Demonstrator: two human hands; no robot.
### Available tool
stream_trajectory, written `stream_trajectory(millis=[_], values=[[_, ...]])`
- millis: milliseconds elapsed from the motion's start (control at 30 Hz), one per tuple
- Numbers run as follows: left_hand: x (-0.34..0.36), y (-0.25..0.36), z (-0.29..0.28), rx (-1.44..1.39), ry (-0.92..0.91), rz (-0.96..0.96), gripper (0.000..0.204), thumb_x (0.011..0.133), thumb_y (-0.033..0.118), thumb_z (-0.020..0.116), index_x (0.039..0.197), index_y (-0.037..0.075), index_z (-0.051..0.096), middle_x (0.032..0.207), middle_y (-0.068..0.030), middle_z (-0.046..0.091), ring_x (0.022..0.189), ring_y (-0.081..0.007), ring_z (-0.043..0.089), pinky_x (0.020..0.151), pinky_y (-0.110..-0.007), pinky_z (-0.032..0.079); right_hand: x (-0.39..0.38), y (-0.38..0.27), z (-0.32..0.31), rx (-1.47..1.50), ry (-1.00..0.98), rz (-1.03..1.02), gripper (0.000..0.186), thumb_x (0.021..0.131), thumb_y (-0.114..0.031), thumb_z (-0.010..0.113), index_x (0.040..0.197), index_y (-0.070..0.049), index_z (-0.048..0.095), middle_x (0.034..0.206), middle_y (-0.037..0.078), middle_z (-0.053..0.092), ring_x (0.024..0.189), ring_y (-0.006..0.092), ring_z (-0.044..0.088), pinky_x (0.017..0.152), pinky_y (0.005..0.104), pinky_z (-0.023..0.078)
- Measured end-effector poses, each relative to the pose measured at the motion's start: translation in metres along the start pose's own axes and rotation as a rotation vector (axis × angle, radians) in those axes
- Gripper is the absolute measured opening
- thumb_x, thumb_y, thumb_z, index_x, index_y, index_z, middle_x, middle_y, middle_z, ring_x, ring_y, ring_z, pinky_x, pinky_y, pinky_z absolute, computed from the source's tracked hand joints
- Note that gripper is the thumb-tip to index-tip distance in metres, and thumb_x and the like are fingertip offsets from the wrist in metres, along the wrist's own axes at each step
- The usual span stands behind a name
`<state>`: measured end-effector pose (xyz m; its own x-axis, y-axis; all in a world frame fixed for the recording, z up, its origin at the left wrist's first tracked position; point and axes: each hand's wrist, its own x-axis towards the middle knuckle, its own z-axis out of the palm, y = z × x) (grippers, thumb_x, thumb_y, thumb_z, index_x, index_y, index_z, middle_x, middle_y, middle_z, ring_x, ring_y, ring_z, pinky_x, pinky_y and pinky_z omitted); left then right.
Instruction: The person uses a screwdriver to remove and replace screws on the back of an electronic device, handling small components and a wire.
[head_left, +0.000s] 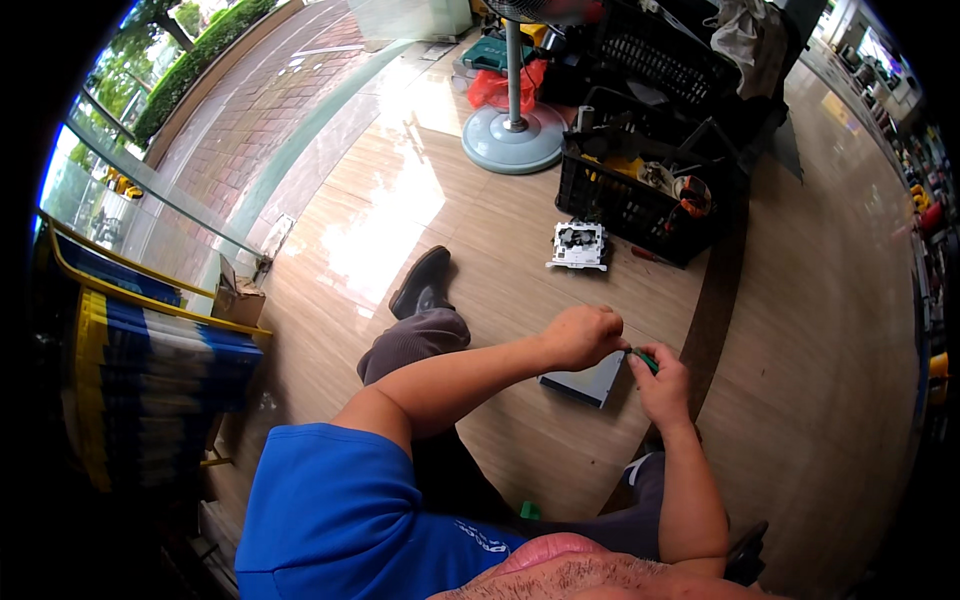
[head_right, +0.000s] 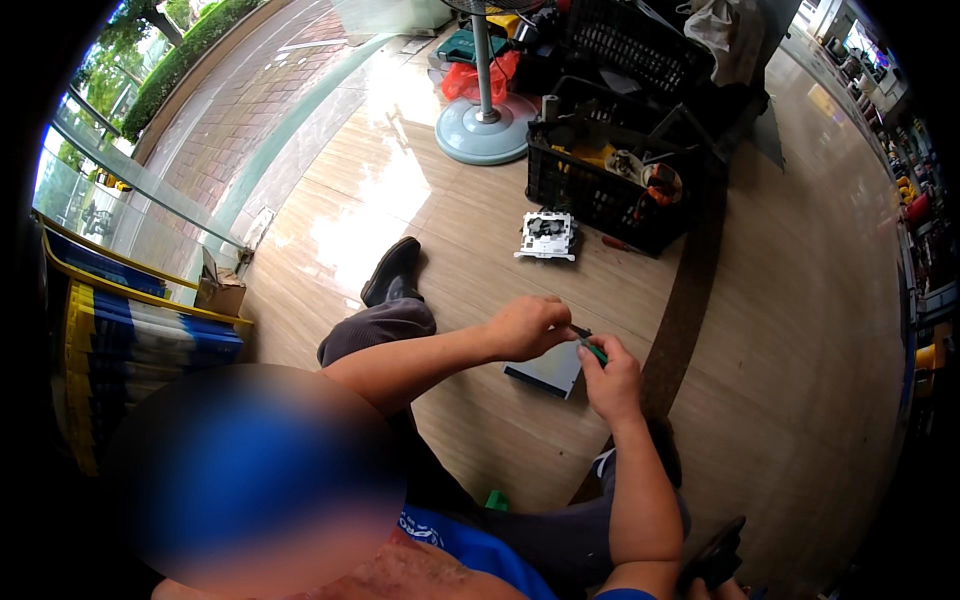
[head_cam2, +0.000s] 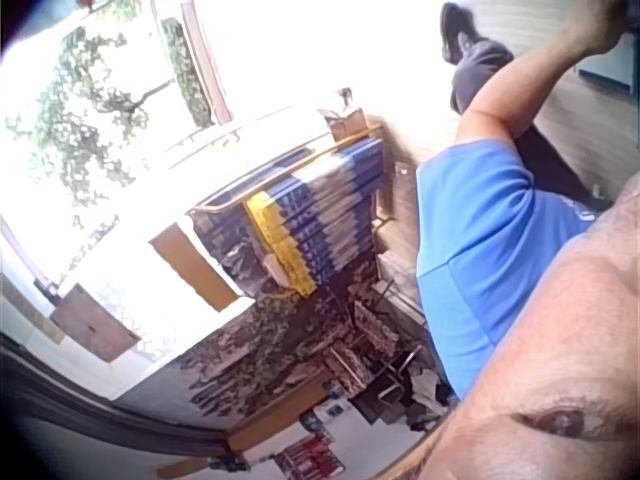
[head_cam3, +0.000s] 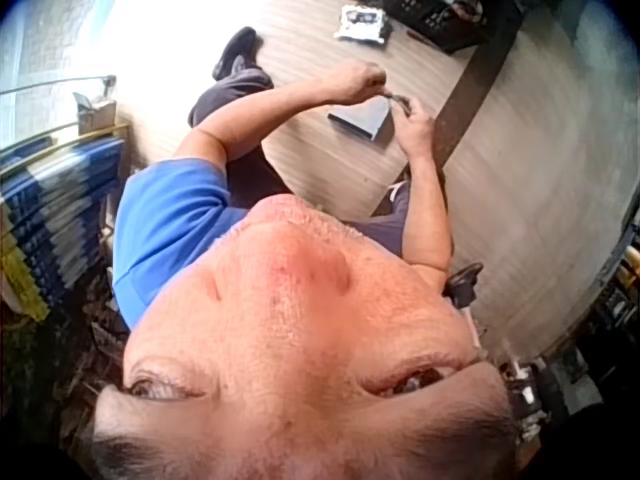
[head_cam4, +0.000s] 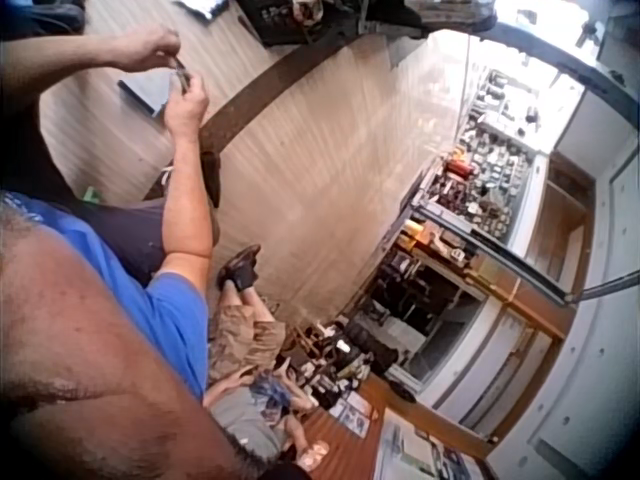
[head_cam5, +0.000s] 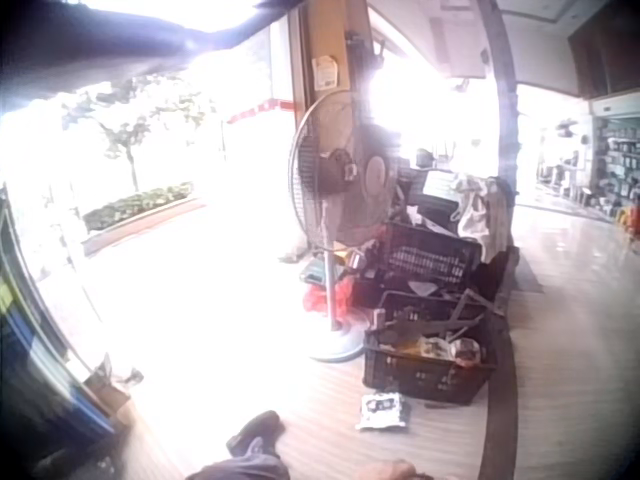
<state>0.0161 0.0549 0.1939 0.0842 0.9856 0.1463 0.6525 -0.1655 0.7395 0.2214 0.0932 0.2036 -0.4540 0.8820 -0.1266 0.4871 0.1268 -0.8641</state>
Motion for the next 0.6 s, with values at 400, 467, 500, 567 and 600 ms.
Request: stream_trajectory(millis=[400,467,500,567,600], values=[[-0.001,-0.003,0.006,0.074,0.019,0.078,0.029,0.087,0.034,0.07,0.082,0.006,0.066,0.084,-0.015,0.064,0.081,-0.0378,0.065,0.07,-0.048,0.051,-0.001,-0.003,0.0,-0.009,-0.026,-0.035,0.018,0.089,-0.014,0.07,0.1,0.0,0.066,0.078,0.014,0.068,0.072,0.017,0.064,0.068,0.032,0.051],[0.0,-0.004,0.005,0.079,0.017,0.082,0.029,0.087,0.034,0.07,0.082,0.006,0.065,0.084,-0.0149,0.064,0.081,-0.0379,0.065,0.07,-0.048,0.051,0.0,-0.005,-0.004,-0.029,-0.027,-0.048,0.019,0.089,-0.014,0.07,0.101,0.0,0.066,0.078,0.014,0.068,0.072,0.0178,0.065,0.067,0.0322,0.051],[0.001,-0.005,0.003,0.073,0.011,0.058,0.027,0.087,0.032,0.07,0.084,0.006,0.065,0.085,-0.0148,0.064,0.082,-0.0382,0.064,0.071,-0.048,0.051,0.0,-0.006,-0.006,-0.056,-0.019,-0.068,0.019,0.09,-0.015,0.069,0.101,0.0,0.066,0.079,0.015,0.068,0.072,0.0188,0.065,0.067,0.0323,0.051],[0.004,-0.006,-0.001,0.067,-0.005,0.02,0.024,0.088,0.029,0.07,0.086,0.006,0.065,0.087,-0.0153,0.063,0.085,-0.0387,0.063,0.074,-0.047,0.05,0.002,-0.005,-0.008,-0.084,-0.009,-0.086,0.019,0.091,-0.015,0.069,0.101,0.001,0.066,0.079,0.016,0.067,0.071,0.0198,0.065,0.068,0.0324,0.051],[0.005,-0.007,-0.003,0.064,-0.008,0.021,0.024,0.088,0.029,0.07,0.086,0.006,0.065,0.087,-0.0153,0.063,0.085,-0.0387,0.063,0.074,-0.047,0.05,0.004,-0.004,-0.009,-0.09,0.016,-0.134,0.018,0.093,-0.015,0.067,0.101,0.0,0.066,0.074,0.01,0.064,0.067,0.0143,0.059,0.062,0.0302,0.048]])
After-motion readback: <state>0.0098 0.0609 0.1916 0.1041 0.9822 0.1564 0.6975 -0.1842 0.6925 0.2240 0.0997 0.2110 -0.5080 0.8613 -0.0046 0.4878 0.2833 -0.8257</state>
